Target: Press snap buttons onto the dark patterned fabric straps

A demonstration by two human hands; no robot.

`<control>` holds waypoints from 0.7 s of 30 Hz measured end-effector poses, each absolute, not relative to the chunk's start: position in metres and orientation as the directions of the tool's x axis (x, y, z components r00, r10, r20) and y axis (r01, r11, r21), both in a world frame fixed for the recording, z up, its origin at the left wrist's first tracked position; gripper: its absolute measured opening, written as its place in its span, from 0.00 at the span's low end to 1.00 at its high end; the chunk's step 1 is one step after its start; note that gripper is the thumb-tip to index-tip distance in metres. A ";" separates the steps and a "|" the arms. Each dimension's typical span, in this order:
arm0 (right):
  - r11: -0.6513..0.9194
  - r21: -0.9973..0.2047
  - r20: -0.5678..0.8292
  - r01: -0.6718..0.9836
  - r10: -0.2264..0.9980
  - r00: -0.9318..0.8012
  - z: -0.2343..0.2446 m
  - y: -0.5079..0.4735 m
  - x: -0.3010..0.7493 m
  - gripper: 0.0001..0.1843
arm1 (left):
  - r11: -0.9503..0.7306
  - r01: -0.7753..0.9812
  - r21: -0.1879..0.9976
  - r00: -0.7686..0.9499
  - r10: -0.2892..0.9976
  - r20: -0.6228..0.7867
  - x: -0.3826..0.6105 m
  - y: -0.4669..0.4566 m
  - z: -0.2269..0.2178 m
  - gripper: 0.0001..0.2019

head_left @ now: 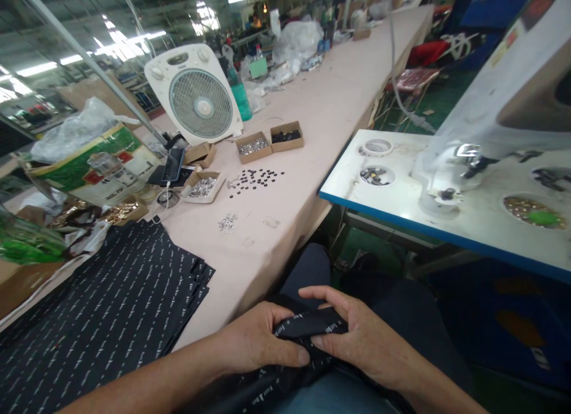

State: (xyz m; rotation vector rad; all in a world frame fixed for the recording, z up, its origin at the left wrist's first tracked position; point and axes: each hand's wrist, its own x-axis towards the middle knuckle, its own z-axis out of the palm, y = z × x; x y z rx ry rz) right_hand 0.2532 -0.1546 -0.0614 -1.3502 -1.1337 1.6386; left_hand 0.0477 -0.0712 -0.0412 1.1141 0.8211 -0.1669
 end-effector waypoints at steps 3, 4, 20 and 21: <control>-0.365 -0.931 -0.353 -0.018 0.913 -0.203 -0.064 -0.155 0.254 0.30 | 0.527 0.433 0.731 0.702 0.312 -0.640 0.051 -0.075 -0.046 0.19; -0.369 -0.929 -0.356 -0.028 0.912 -0.203 -0.065 -0.155 0.254 0.30 | 0.532 0.414 0.739 0.700 0.332 -0.632 0.052 -0.076 -0.047 0.19; -0.422 -0.905 -0.421 0.057 0.865 -0.272 -0.095 -0.123 0.283 0.23 | 0.583 0.361 0.728 0.752 0.279 -0.597 0.059 -0.078 -0.102 0.21; -0.405 -0.907 -0.420 0.111 0.865 -0.275 -0.097 -0.116 0.290 0.22 | 0.552 0.371 0.747 0.764 0.276 -0.583 0.062 -0.076 -0.112 0.23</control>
